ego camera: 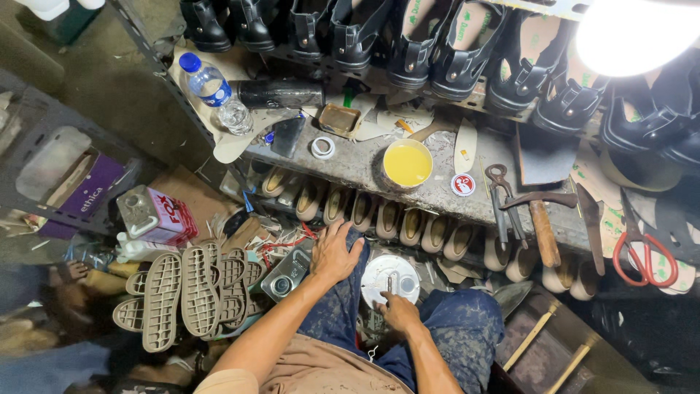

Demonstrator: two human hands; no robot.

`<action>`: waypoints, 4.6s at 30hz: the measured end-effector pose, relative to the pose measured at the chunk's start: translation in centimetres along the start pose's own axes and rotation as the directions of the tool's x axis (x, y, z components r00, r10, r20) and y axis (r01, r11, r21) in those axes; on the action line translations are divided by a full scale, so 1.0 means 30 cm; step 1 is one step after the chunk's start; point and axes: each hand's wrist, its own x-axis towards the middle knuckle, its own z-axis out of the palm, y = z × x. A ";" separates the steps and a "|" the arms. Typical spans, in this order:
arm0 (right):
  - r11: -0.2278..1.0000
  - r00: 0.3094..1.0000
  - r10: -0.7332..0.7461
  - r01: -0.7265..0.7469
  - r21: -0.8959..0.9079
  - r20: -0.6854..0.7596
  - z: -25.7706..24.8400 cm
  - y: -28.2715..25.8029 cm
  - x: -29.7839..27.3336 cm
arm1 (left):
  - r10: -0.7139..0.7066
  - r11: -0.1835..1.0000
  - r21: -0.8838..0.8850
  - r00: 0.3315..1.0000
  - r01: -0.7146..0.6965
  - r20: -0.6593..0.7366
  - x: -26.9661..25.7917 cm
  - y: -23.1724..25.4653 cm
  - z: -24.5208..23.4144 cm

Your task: The person opens a metal canister, pours a yellow liquid from a plastic container into it, and then prepares a shoe sole by scraping it with a knife before hammering a nail into the heel.

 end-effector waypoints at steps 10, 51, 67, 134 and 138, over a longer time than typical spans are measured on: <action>1.000 0.999 -0.004 0.004 -0.010 -0.039 0.008 0.013 0.003 | -0.003 0.999 -0.039 1.000 0.002 -0.027 -0.001 -0.009 0.015; 0.999 0.998 0.017 -0.016 0.031 -0.062 -0.006 0.001 0.021 | 0.028 0.999 -0.016 0.999 -0.028 -0.042 0.008 -0.014 0.006; 0.998 0.993 -0.051 0.055 0.035 -0.106 -0.012 0.030 0.001 | 0.296 0.852 -0.218 0.781 -0.476 -0.550 -0.282 0.149 -0.238; 0.999 0.990 0.014 -0.008 0.042 -0.143 -0.024 -0.008 -0.107 | -0.097 0.869 -0.443 0.953 0.221 0.286 -0.105 0.006 0.478; 0.996 0.992 0.028 -0.037 -0.077 -0.123 -0.009 -0.006 -0.074 | 0.007 0.968 -0.237 0.939 0.079 0.343 -0.183 -0.024 0.566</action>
